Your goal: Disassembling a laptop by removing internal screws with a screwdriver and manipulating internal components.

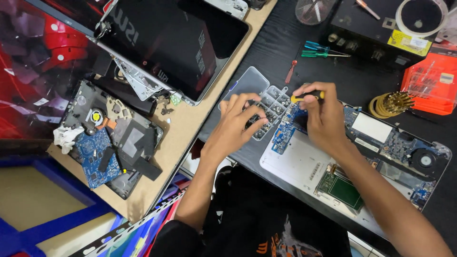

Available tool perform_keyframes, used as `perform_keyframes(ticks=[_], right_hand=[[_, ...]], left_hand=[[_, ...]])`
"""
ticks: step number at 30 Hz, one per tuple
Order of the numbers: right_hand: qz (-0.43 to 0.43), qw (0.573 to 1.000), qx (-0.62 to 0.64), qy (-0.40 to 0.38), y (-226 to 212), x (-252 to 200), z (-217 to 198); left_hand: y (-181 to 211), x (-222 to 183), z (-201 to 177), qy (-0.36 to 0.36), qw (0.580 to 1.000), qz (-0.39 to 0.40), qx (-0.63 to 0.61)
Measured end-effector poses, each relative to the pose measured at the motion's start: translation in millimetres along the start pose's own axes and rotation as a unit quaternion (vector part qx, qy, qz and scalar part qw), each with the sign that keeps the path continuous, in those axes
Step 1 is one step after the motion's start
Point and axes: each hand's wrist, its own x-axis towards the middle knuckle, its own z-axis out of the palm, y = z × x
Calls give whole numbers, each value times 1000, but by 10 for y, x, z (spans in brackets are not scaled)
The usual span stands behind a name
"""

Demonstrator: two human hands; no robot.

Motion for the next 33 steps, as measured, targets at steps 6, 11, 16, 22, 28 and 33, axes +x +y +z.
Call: perform_keyframes(ticks=[6, 11, 16, 22, 28, 33], right_hand=[[17, 1000, 6, -19, 106, -50, 31], [21, 999, 27, -1, -4, -36, -21], [20, 998, 61, 14, -45, -55, -99], [44, 990, 124, 40, -177, -100, -215], [54, 986, 149, 58, -277, -126, -250], [63, 981, 164, 79, -242, -137, -266]], left_hand=[[17, 34, 15, 2, 1000, 7, -4], [28, 40, 75, -2, 1000, -25, -13], [30, 87, 185, 39, 999, -8, 0], [118, 218, 286, 79, 997, 12, -13], [184, 328, 391, 106, 989, 38, -95], [153, 332, 443, 137, 984, 57, -101]])
